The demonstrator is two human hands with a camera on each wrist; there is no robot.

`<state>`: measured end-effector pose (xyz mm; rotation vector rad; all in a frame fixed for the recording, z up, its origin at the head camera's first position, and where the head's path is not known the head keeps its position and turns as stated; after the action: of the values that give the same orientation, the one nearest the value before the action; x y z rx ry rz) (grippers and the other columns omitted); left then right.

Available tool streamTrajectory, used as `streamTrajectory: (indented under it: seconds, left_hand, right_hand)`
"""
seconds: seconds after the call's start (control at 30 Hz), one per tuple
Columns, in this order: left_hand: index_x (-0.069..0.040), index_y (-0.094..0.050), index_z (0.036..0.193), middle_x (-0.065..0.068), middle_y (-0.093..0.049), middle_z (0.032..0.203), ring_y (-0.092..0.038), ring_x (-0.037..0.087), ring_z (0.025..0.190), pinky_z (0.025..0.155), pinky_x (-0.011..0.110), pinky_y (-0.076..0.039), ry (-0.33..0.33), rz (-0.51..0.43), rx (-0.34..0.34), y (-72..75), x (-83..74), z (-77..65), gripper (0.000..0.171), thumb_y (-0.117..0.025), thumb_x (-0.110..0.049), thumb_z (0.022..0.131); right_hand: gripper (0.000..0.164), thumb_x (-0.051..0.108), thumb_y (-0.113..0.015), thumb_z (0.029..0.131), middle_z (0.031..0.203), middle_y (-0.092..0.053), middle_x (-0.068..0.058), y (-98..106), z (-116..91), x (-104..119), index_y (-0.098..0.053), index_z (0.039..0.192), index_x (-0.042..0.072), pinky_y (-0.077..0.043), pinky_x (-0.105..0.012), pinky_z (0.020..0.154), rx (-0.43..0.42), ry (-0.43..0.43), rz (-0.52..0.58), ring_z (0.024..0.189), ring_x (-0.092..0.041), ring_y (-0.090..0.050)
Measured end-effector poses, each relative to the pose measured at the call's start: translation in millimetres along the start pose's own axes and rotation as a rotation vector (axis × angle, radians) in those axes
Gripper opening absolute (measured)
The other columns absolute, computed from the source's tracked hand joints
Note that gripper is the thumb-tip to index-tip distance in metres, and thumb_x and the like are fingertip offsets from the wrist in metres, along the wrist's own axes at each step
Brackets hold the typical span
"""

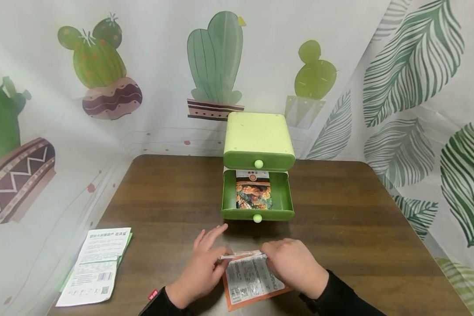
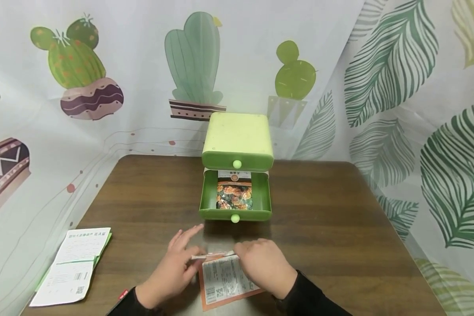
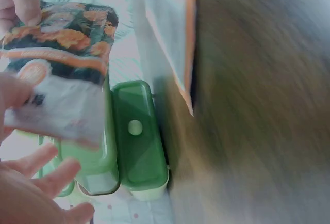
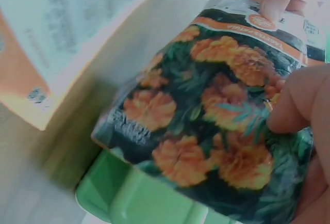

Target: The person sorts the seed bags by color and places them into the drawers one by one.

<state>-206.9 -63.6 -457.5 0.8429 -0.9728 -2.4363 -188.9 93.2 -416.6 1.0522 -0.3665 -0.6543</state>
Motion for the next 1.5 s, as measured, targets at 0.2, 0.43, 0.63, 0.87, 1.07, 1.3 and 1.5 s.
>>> streamTrajectory:
  seconds: [0.2,0.43,0.63,0.87,1.07,1.3,1.5]
  left_hand:
    - [-0.011,-0.064,0.107,0.0,-0.068,0.107,-0.065,0.013,0.094,0.081,0.04,-0.053,0.14,-0.171,-0.018,7.0,5.6,3.1,0.011,-0.065,-0.007,0.096]
    - [-0.012,-0.058,0.098,-0.012,-0.056,0.083,-0.053,0.003,0.07,0.058,0.027,-0.048,0.18,-0.192,-0.075,12.0,8.0,0.2,0.012,-0.066,-0.003,0.094]
    - [-0.016,-0.051,0.088,-0.016,-0.048,0.073,-0.048,-0.001,0.061,0.05,0.02,-0.042,0.161,-0.157,-0.104,18.1,8.1,-3.0,0.023,-0.07,-0.005,0.091]
    - [-0.007,-0.058,0.126,0.004,-0.069,0.093,-0.063,0.01,0.071,0.055,0.022,-0.051,0.083,-0.054,-0.187,30.7,3.1,-5.4,0.039,-0.072,-0.014,0.091]
    - [-0.01,-0.049,0.147,0.024,-0.038,0.147,-0.052,0.033,0.117,0.09,0.045,-0.048,-0.121,0.052,-0.078,27.4,-13.0,-0.1,0.062,-0.062,-0.031,0.09]
    - [-0.024,-0.057,0.143,0.009,-0.042,0.153,-0.037,0.037,0.138,0.101,0.06,-0.029,-0.298,0.209,0.039,14.2,-28.3,-0.1,0.067,-0.07,-0.021,0.078]
    - [-0.019,-0.07,0.124,0.001,-0.068,0.121,-0.064,0.025,0.106,0.091,0.054,-0.041,-0.384,0.218,-0.103,26.6,-34.6,2.4,0.047,-0.064,-0.014,0.077]
  right_hand:
    - [0.026,-0.002,-0.067,0.084,0.096,-0.072,0.003,8,7,-9,-0.067,0.106,0.01,-0.054,-0.03,0.06,0.019,-0.082,0.12,0.078,-0.008,-0.067]
    - [0.025,-0.004,-0.06,0.094,0.099,-0.072,-0.001,1,5,-11,-0.065,0.116,0.005,-0.053,-0.026,0.066,0.094,-0.098,0.303,0.075,-0.001,-0.062]
    - [0.024,0.001,-0.053,0.102,0.086,-0.063,0.011,-6,0,-18,-0.065,0.12,0.013,-0.039,-0.019,0.056,0.224,-0.206,0.593,0.054,0.005,-0.038]
    - [0.009,0.025,-0.049,0.107,0.066,-0.042,0.012,-14,-10,-23,-0.057,0.11,0.023,-0.035,-0.024,0.053,0.353,-0.345,0.774,0.049,-0.002,-0.036]
    - [0.018,0.026,-0.047,0.107,0.069,-0.048,0.008,-18,-15,-29,-0.058,0.12,0.02,-0.039,-0.025,0.052,0.366,-0.43,0.857,0.049,-0.005,-0.043]
    - [0.025,0.025,-0.045,0.108,0.09,-0.068,0.003,-28,-18,-22,-0.053,0.129,0.013,-0.054,-0.03,0.069,0.451,-0.489,1.09,0.075,-0.015,-0.068]
    - [0.043,0.034,-0.05,0.106,0.12,-0.064,0.004,-20,-15,-16,-0.041,0.144,0.016,-0.052,-0.034,0.086,0.429,-0.411,0.959,0.104,-0.011,-0.064]
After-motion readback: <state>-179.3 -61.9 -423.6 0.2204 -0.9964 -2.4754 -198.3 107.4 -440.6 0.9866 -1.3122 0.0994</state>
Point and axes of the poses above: each hand's wrist, its own z-axis towards the middle knuckle, its own y-axis out of the back of the hand, x = y × z, the point moved 9 cm from there along z, towards the middle knuckle
